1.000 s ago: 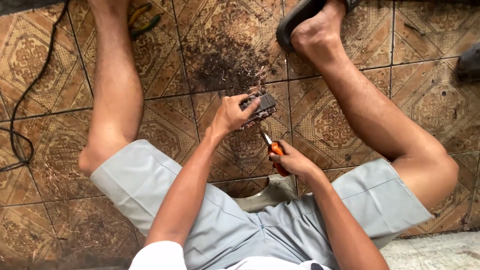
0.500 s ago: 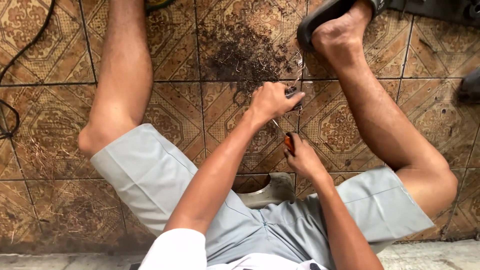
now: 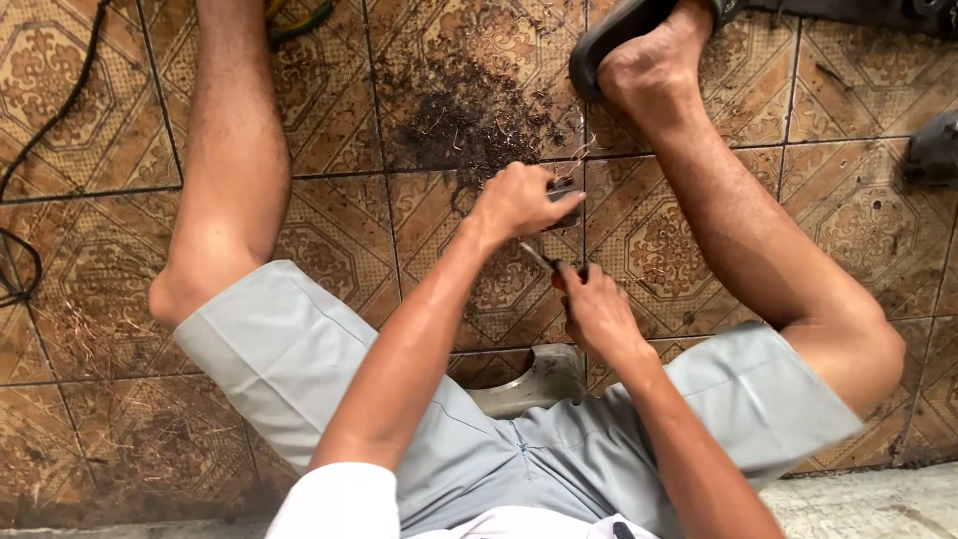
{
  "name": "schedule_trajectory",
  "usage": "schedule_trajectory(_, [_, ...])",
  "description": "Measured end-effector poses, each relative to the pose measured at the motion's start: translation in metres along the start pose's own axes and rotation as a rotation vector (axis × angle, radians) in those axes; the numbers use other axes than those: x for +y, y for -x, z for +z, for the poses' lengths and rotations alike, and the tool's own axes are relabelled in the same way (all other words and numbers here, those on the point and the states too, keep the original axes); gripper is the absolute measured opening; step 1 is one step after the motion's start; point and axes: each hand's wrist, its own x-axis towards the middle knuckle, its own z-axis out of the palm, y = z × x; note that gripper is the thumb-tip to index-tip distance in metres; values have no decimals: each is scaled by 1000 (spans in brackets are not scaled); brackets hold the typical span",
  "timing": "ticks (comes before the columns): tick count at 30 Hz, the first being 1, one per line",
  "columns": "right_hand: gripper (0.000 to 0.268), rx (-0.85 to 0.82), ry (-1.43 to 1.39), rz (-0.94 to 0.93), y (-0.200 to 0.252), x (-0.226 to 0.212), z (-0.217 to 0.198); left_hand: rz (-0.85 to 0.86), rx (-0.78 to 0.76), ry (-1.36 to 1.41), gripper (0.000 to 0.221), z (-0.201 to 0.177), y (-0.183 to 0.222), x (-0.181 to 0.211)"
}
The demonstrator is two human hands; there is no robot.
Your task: Extracting copper wire from a motor stator using pliers while sitting on the floor.
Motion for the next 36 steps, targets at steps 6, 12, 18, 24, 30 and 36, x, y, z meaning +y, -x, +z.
schedule_trajectory(6, [42,101,302,-100,-12,3,14,225,51,-1,80,-9,17,-19])
schedule_trajectory(12, [75,-106,-38,10,-18,29,33,-85,42,-25,78,13,-4,16])
schedule_trajectory(18, [56,-180,-922,328,-4,27,10,-169,39,-68,55,41,-38,35])
schedule_trajectory(24, [60,-215,-1134,373,-31,54,34,-212,21,-5,49,28,-26,45])
schedule_trajectory(30, [55,-40,-981,350,-42,60,40,-234,97,-2,50,24,-46,35])
schedule_trajectory(36, [49,28,-1095,341,-30,54,29,-285,145,-10,51,24,-85,21])
